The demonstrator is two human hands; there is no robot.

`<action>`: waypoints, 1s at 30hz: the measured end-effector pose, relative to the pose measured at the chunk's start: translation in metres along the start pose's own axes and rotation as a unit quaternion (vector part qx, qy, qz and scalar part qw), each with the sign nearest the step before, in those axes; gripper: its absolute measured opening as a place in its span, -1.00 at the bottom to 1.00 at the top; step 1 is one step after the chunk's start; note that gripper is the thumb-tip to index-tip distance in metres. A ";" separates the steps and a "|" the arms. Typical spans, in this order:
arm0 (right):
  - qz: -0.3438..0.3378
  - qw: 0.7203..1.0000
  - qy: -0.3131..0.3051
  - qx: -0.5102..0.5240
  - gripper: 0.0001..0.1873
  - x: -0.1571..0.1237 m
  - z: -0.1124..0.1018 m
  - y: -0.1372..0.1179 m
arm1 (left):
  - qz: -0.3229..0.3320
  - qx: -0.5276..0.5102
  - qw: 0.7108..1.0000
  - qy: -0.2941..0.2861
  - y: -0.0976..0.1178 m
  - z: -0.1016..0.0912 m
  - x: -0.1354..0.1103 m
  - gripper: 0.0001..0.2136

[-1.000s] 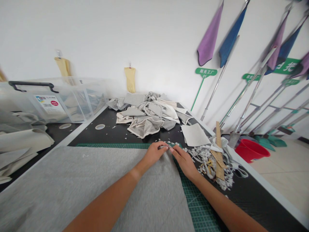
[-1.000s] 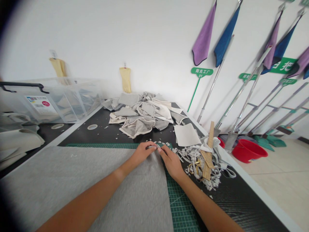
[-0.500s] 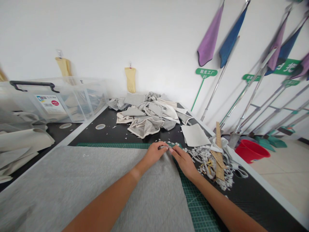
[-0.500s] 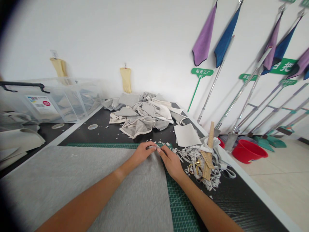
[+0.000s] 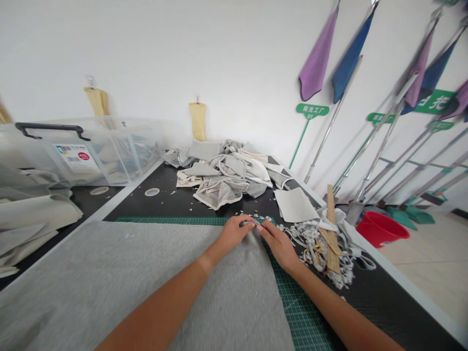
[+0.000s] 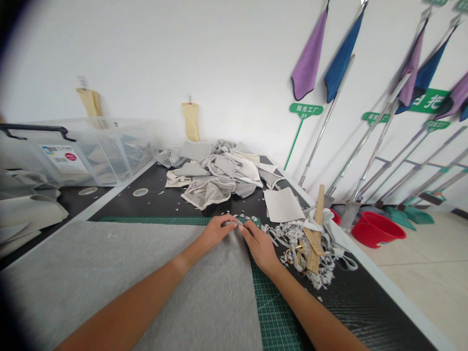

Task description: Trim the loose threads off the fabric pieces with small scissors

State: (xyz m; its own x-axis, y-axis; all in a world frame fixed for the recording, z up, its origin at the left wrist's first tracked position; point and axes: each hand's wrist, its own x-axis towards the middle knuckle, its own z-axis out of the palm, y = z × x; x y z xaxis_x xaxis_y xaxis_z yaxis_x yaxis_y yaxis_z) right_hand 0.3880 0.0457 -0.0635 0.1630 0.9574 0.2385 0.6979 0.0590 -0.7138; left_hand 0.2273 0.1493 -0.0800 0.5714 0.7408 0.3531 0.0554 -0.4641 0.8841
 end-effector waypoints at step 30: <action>-0.006 0.998 0.012 0.063 -0.56 0.001 0.002 0.004 | -0.002 -0.008 1.000 0.000 -0.002 0.001 -0.001 -0.78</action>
State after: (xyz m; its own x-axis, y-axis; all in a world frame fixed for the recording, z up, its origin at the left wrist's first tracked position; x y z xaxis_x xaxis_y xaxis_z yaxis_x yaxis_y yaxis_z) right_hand 0.3895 0.0475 -0.0672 0.1734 0.9494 0.2617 0.6075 0.1060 -0.7872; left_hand 0.2276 0.1493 -0.0822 0.5716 0.7428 0.3487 0.0447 -0.4526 0.8906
